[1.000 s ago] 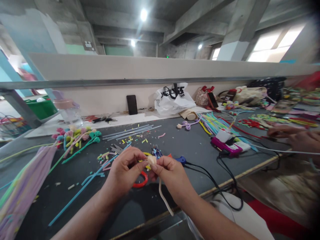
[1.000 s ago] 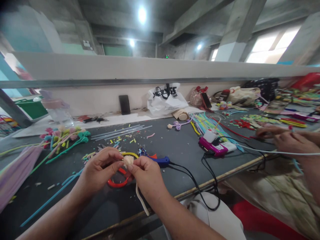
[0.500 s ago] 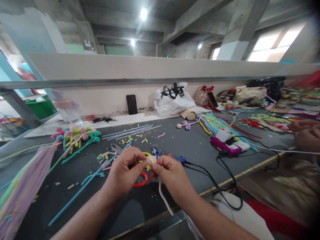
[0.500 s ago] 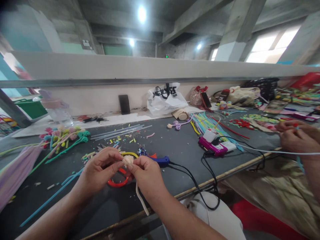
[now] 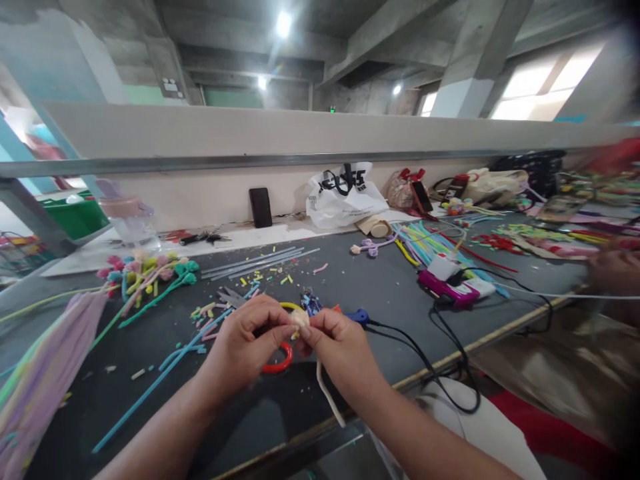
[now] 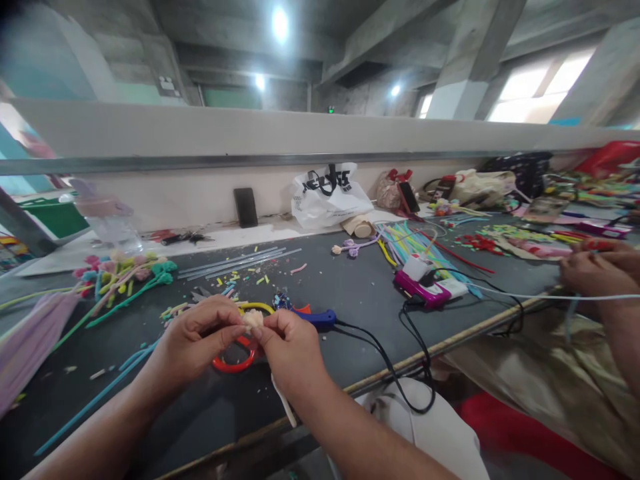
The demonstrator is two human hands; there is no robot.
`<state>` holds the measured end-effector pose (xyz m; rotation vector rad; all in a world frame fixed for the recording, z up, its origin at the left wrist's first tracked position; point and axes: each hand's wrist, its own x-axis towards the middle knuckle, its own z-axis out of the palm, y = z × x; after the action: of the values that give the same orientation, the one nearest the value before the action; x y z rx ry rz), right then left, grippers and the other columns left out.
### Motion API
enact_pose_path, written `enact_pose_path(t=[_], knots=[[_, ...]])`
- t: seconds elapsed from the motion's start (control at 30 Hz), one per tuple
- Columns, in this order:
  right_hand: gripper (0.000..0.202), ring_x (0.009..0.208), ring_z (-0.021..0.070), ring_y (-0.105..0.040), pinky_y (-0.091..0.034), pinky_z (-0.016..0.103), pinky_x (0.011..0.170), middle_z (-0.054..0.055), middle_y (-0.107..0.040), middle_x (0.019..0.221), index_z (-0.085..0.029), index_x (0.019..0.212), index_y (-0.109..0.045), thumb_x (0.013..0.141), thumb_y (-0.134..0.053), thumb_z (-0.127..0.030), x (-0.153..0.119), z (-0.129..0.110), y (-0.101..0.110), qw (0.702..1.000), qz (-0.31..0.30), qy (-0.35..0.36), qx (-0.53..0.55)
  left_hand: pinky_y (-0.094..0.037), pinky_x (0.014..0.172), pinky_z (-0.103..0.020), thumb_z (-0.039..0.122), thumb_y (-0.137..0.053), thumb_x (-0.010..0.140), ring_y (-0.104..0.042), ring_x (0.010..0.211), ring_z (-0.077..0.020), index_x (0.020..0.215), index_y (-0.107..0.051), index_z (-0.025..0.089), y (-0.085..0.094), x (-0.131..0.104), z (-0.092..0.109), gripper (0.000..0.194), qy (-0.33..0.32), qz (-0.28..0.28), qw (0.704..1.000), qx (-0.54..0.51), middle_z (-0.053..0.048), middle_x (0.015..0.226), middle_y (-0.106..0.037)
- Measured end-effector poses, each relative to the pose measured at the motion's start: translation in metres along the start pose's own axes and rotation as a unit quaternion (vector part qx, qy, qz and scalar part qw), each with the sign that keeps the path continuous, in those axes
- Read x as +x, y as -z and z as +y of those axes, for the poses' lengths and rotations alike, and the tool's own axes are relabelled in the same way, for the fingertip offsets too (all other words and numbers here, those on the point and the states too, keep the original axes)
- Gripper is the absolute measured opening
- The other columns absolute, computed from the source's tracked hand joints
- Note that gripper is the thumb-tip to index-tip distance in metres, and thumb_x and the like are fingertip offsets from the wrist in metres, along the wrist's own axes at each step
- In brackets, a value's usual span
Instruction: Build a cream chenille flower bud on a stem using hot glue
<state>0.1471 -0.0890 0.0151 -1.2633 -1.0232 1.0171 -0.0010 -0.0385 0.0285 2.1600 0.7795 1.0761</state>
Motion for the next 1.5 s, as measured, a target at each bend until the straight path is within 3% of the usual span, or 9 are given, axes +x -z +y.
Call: enact_pose_path(t=[0.23,0.53,0.77,1.5], knots=[[0.016,0.051,0.0108,-0.053,-0.044,0.021,0.05,-0.002,-0.058,0.05,-0.017,0.054,-0.055,0.067,-0.061,-0.025,-0.002,0.0,0.0,0.997,0.025,0.019,-0.068,-0.042,0.064,-0.023,0.017,-0.058,0.079,-0.056,0.068,-0.0121,0.066,-0.063,0.017,-0.005,-0.005,0.002,0.015,-0.005,0.004,1.0,0.019,-0.001,0.07,-0.06],[0.017,0.052,0.0112,-0.052,-0.042,0.022,0.051,-0.002,-0.059,0.053,-0.017,0.057,-0.055,0.07,-0.059,-0.027,-0.001,0.002,0.001,0.994,0.019,0.045,-0.094,-0.043,0.065,-0.023,0.019,-0.057,0.08,-0.056,0.07,-0.012,0.069,-0.062,0.017,-0.006,-0.005,-0.001,0.013,0.027,0.021,0.999,-0.019,-0.001,0.073,-0.06],[0.017,0.054,0.0109,-0.053,-0.041,0.02,0.051,-0.001,-0.06,0.056,-0.017,0.06,-0.057,0.073,-0.058,-0.027,-0.001,0.009,0.003,0.988,0.021,0.065,-0.136,-0.043,0.066,-0.024,0.019,-0.056,0.08,-0.057,0.072,-0.0127,0.077,-0.064,0.017,-0.005,-0.003,0.002,0.009,-0.018,0.062,0.998,0.022,-0.001,0.075,-0.061],[0.018,0.056,0.0115,-0.055,-0.04,0.021,0.053,-0.001,-0.062,0.058,-0.018,0.064,-0.059,0.077,-0.057,-0.029,0.0,0.017,0.003,0.975,0.032,0.088,-0.203,-0.045,0.067,-0.023,0.015,-0.055,0.08,-0.056,0.072,-0.0132,0.076,-0.062,0.018,-0.007,-0.005,0.001,0.009,-0.066,0.059,0.99,0.112,-0.003,0.076,-0.061]])
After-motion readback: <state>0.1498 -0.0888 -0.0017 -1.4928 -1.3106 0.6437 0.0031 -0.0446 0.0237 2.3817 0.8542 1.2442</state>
